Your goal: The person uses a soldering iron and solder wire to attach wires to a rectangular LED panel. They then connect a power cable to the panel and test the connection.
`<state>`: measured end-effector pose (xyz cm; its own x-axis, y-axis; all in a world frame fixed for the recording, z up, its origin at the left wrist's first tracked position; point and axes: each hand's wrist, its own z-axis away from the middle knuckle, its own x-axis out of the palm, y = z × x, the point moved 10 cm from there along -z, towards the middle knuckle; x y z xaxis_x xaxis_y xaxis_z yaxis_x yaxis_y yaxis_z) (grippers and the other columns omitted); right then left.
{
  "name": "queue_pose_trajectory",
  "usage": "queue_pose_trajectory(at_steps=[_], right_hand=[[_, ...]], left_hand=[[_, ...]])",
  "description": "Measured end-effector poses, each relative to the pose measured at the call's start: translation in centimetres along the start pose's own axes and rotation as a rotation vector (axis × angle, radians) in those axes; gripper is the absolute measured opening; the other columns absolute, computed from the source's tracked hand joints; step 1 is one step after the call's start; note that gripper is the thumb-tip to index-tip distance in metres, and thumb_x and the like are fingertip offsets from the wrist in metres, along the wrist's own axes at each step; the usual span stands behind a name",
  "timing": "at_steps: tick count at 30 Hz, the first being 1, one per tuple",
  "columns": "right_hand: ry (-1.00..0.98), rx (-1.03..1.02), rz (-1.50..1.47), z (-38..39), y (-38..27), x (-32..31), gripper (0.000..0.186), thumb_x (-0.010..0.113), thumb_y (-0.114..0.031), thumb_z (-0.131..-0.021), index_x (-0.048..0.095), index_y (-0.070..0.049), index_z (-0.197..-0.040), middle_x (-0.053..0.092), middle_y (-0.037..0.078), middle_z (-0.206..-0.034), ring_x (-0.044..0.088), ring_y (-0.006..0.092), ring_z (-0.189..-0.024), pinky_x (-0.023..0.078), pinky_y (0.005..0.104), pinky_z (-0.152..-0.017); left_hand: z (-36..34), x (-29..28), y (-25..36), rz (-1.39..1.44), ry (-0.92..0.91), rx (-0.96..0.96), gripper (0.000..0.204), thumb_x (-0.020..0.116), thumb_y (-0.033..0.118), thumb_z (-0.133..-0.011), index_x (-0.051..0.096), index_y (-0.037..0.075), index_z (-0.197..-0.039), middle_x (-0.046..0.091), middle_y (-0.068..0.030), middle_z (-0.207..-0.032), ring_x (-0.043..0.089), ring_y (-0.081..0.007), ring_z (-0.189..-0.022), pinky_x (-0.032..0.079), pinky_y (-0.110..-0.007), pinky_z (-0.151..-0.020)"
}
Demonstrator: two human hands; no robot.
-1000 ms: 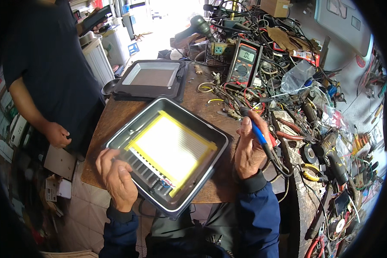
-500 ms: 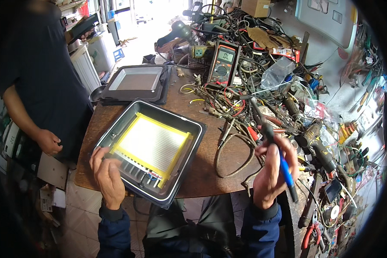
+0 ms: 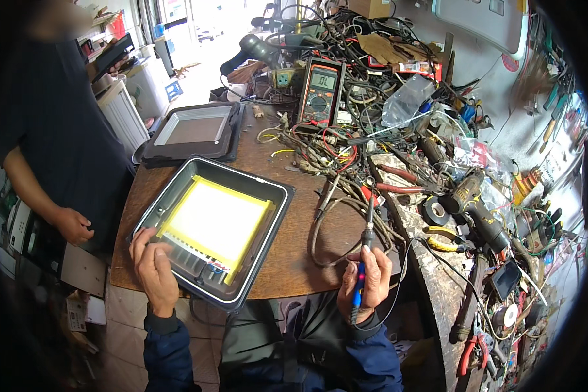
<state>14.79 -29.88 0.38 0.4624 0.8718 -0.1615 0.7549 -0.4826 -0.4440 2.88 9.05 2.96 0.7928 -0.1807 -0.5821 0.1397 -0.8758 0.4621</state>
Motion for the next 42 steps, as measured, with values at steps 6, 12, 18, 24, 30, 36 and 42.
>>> queue_pose_trajectory(at_steps=[6,12,18,24,30,36,42], right_hand=[[0.007,0.13,-0.177,0.3,1.7,-0.1,0.032,0.061,-0.008,-0.104,0.061,0.01,-0.13,0.06,0.022,-0.116,0.068,0.0171,-0.074,0.055,0.0257,-0.06],[-0.013,0.132,-0.196,0.3,1.3,-0.2,0.032,0.06,-0.01,-0.105,0.061,0.012,-0.128,0.06,0.024,-0.116,0.067,0.0189,-0.07,0.054,0.0279,-0.06],[-0.036,0.103,-0.201,0.4,1.4,0.1,0.033,0.06,-0.005,-0.101,0.063,0.011,-0.13,0.066,0.029,-0.114,0.072,0.0219,-0.069,0.058,0.0315,-0.064],[-0.009,0.111,-0.159,-0.1,1.5,-0.1,0.029,0.065,0.001,-0.096,0.068,0.008,-0.124,0.068,0.026,-0.112,0.073,0.0201,-0.07,0.059,0.0296,-0.065],[0.006,0.115,-0.105,-0.5,1.3,-0.4,0.034,0.075,0.003,-0.086,0.073,0.003,-0.12,0.069,0.023,-0.108,0.072,0.0191,-0.069,0.057,0.0286,-0.065],[0.038,0.164,-0.088,-0.1,1.9,-0.5,0.042,0.085,-0.003,-0.077,0.077,-0.005,-0.118,0.071,0.021,-0.102,0.075,0.0292,-0.077,0.06,0.0337,-0.064],[0.048,0.117,-0.09,-1.1,1.3,-0.8,0.034,0.075,0.006,-0.082,0.075,0.002,-0.116,0.071,0.021,-0.101,0.074,0.0266,-0.078,0.059,0.0317,-0.066]], left_hand=[[0.1,0.0,-0.1,-0.017,-0.03,0.02,0.038,0.045,0.024,-0.102,0.07,-0.002,-0.09,0.062,-0.022,-0.134,0.049,-0.0394,-0.133,0.035,-0.052,-0.115],[0.0,0.1,0.2,-0.028,-0.015,0.057,0.037,0.044,0.023,-0.104,0.067,0.0,-0.087,0.064,-0.0196,-0.131,0.051,-0.0377,-0.133,0.037,-0.05,-0.114],[0.2,-0.2,-0.7,-0.016,-0.029,0.024,0.042,0.044,0.024,-0.108,0.067,-0.001,-0.085,0.063,-0.0198,-0.136,0.051,-0.0368,-0.135,0.034,-0.048,-0.116],[0.4,0.4,-2.0,-0.003,-0.035,0.001,0.036,0.043,0.018,-0.104,0.066,-0.003,-0.086,0.063,-0.0216,-0.136,0.051,-0.0389,-0.134,0.035,-0.051,-0.115],[0.2,0.6,-2.6,-0.021,-0.059,0.012,0.035,0.043,0.017,-0.104,0.065,-0.004,-0.086,0.062,-0.0225,-0.138,0.049,-0.0382,-0.136,0.033,-0.05,-0.117],[0.2,0.7,-2.9,-0.014,-0.066,0.01,0.033,0.041,0.015,-0.106,0.061,-0.003,-0.088,0.061,-0.0235,-0.139,0.05,-0.0376,-0.136,0.033,-0.049,-0.117],[0.2,0.7,-4.9,-0.056,-0.082,0.042,0.034,0.04,0.017,-0.107,0.06,-0.004,-0.089,0.06,-0.0252,-0.14,0.051,-0.0388,-0.135,0.035,-0.047,-0.116]])
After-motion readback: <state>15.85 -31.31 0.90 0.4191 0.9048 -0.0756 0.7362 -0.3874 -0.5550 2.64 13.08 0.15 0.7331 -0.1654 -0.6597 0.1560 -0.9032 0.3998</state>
